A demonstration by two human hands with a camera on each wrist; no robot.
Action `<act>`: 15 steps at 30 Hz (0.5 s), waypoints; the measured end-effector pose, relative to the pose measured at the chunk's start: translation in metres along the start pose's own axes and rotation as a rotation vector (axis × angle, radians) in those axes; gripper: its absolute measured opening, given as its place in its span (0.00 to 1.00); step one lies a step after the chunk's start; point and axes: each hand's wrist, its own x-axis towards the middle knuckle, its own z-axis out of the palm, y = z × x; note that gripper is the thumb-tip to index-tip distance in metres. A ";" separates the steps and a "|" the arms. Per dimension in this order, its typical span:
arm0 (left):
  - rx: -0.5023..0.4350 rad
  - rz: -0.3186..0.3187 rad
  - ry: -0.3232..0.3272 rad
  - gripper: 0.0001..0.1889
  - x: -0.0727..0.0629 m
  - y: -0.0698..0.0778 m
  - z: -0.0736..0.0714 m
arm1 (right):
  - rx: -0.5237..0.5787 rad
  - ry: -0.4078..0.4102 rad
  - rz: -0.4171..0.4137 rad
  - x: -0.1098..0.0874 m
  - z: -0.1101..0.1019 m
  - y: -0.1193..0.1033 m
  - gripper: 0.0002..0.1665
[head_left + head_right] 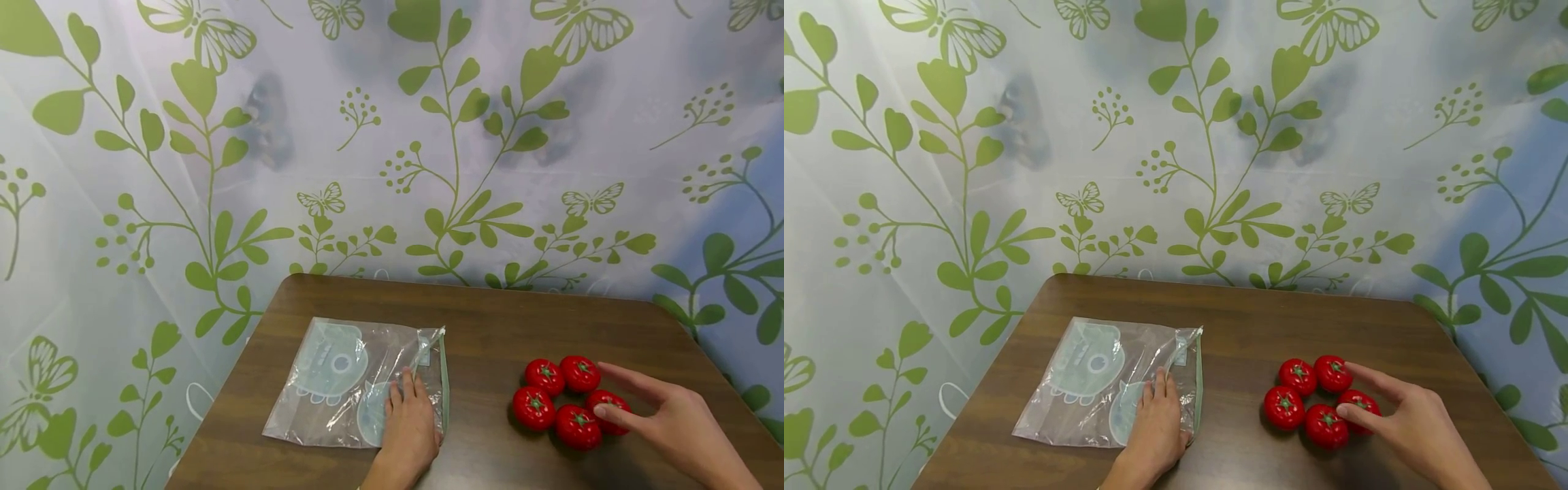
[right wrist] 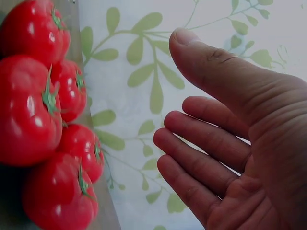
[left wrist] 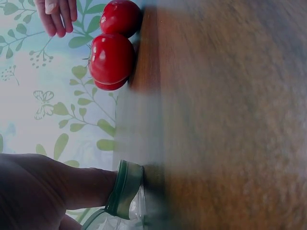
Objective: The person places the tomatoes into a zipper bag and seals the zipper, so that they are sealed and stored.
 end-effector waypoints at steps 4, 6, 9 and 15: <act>-0.001 -0.010 -0.019 0.56 0.000 0.003 -0.008 | -0.010 0.006 0.004 -0.001 -0.003 0.010 0.49; 0.016 -0.015 -0.041 0.56 0.000 0.006 -0.016 | -0.020 0.014 -0.004 -0.002 -0.004 0.014 0.48; 0.036 -0.023 -0.067 0.55 -0.001 0.011 -0.026 | -0.028 0.015 -0.002 -0.003 -0.004 0.019 0.47; 0.031 -0.026 -0.072 0.55 -0.001 0.010 -0.021 | -0.044 -0.004 0.026 -0.005 -0.004 0.029 0.50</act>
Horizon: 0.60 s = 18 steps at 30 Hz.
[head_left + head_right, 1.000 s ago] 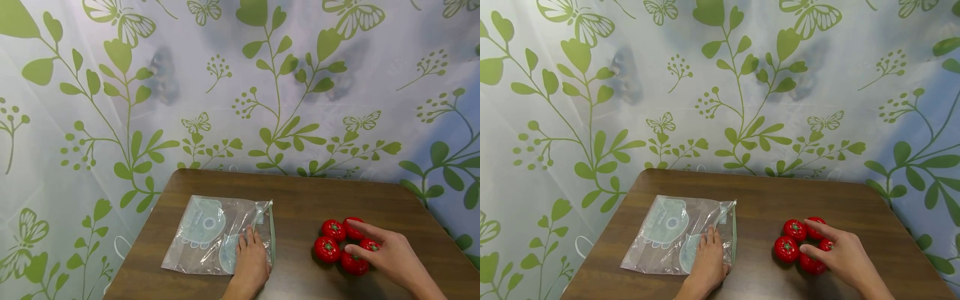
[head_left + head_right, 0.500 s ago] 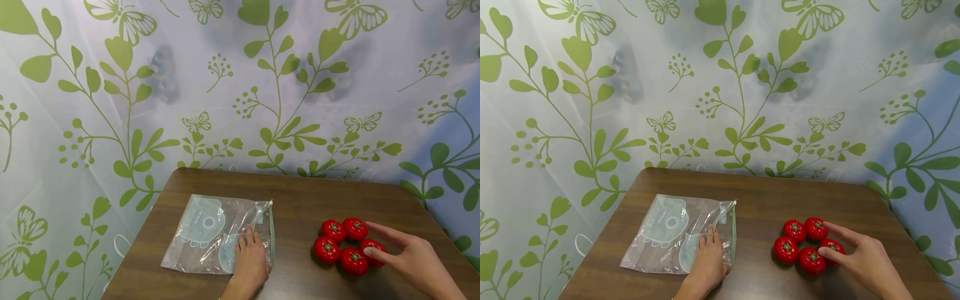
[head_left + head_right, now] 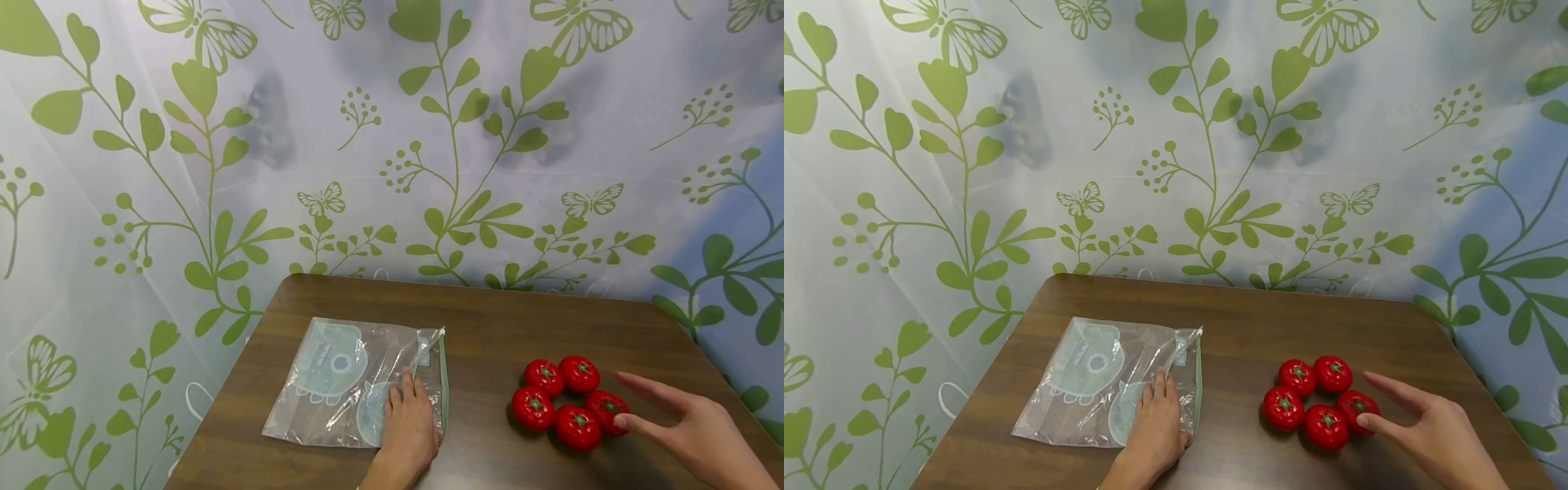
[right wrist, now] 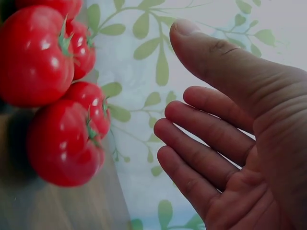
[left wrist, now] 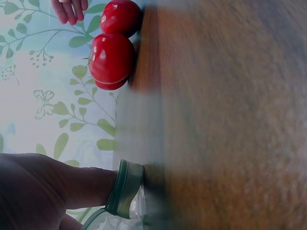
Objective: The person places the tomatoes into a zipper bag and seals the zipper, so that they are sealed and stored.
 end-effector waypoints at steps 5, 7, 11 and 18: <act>-0.019 0.018 0.022 0.56 0.003 -0.006 0.013 | -0.016 -0.002 0.011 -0.003 0.002 0.010 0.51; -0.024 0.027 0.043 0.57 0.005 -0.010 0.024 | -0.015 -0.004 0.021 -0.004 0.002 0.013 0.51; -0.033 0.027 0.062 0.58 0.006 -0.014 0.034 | -0.011 -0.001 0.037 -0.005 0.005 0.020 0.51; -0.009 0.027 0.057 0.58 0.007 -0.016 0.036 | 0.035 -0.043 0.076 -0.005 0.012 0.035 0.55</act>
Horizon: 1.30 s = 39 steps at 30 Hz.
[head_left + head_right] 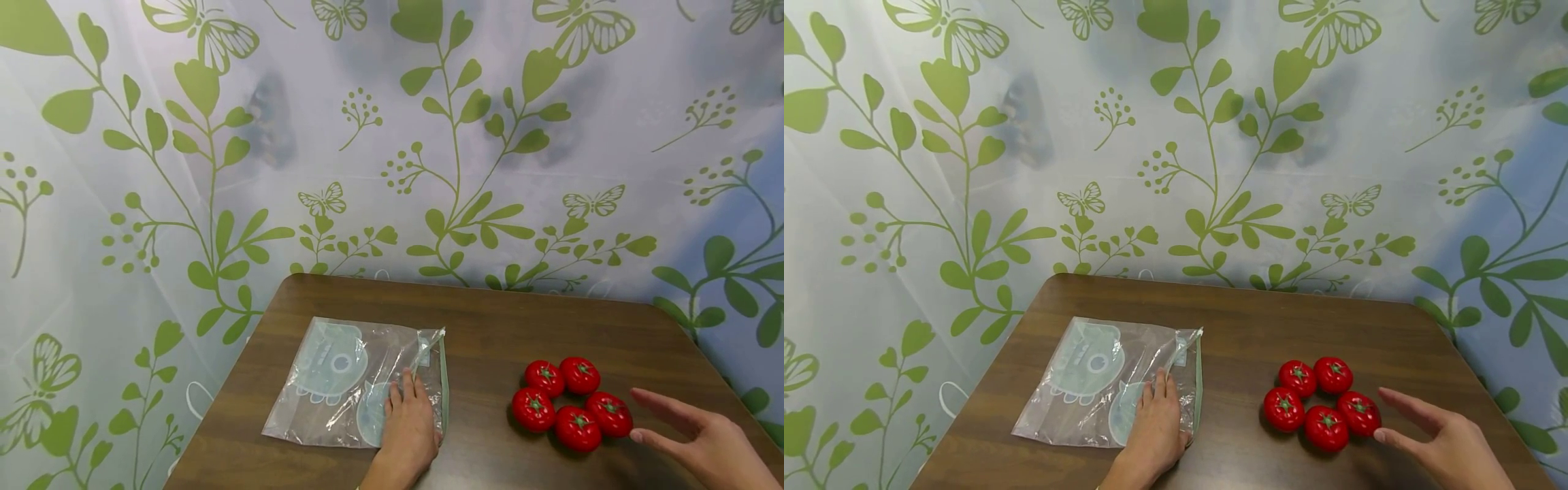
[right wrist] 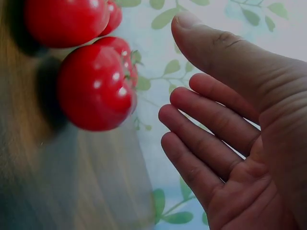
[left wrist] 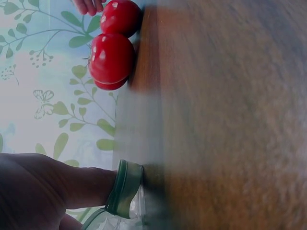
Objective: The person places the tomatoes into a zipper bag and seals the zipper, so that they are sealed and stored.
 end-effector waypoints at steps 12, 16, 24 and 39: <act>-0.003 0.009 -0.012 0.56 -0.005 0.008 -0.022 | 0.130 -0.027 0.010 0.009 0.013 0.021 0.54; 0.002 -0.002 -0.041 0.54 -0.005 0.014 -0.035 | 0.144 -0.066 0.018 0.012 0.016 0.024 0.56; 0.027 -0.013 -0.071 0.53 -0.005 0.019 -0.046 | 0.182 -0.131 0.028 0.017 0.021 0.028 0.57; 0.024 -0.010 -0.070 0.54 -0.005 0.017 -0.042 | 0.255 -0.120 0.036 0.023 0.032 0.030 0.53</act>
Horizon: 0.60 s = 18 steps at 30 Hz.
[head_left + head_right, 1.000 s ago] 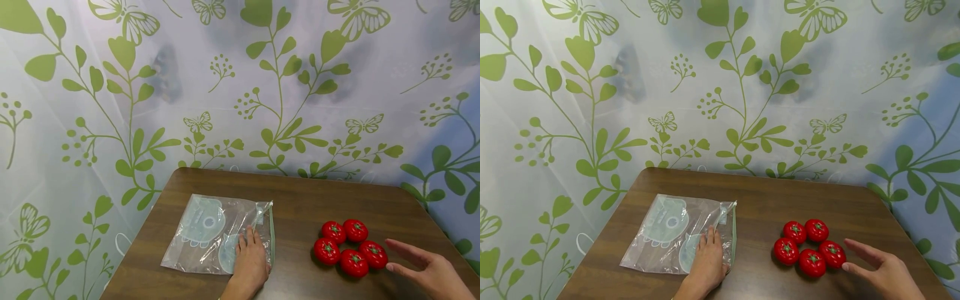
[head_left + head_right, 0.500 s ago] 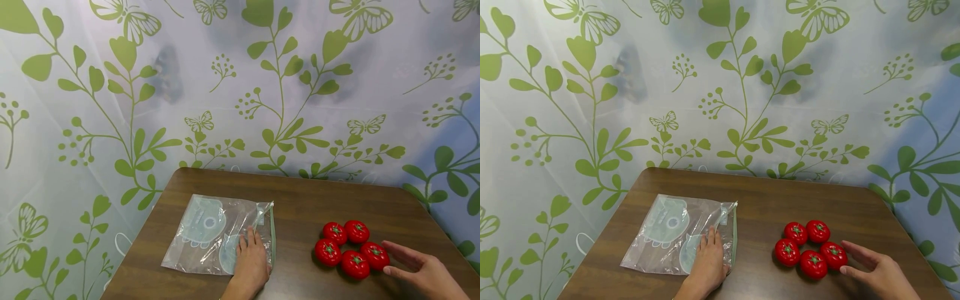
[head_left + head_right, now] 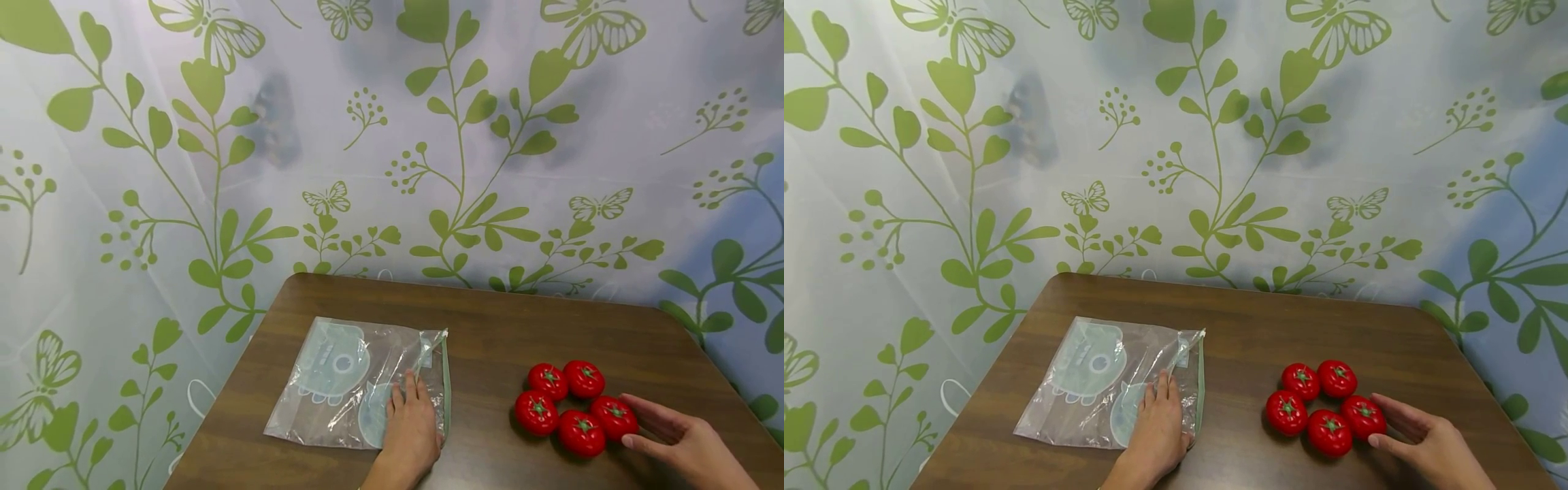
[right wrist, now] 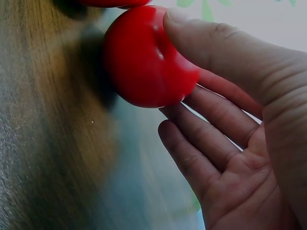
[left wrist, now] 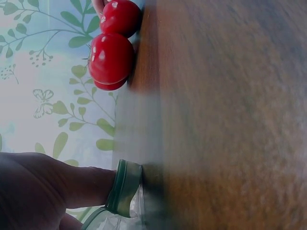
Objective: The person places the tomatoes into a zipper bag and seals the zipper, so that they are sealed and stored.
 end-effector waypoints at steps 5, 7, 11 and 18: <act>0.004 0.012 0.051 0.55 0.003 -0.006 0.018 | -0.037 0.008 0.013 0.001 0.000 0.001 0.52; 0.004 0.012 0.045 0.55 0.003 -0.006 0.018 | -0.052 0.002 0.019 0.002 0.000 0.003 0.52; -0.003 0.006 0.004 0.54 0.001 -0.002 0.006 | -0.051 0.003 0.047 0.003 0.001 0.007 0.54; 0.012 0.000 -0.030 0.53 -0.001 0.002 -0.004 | -0.029 0.040 0.040 0.000 0.004 0.012 0.56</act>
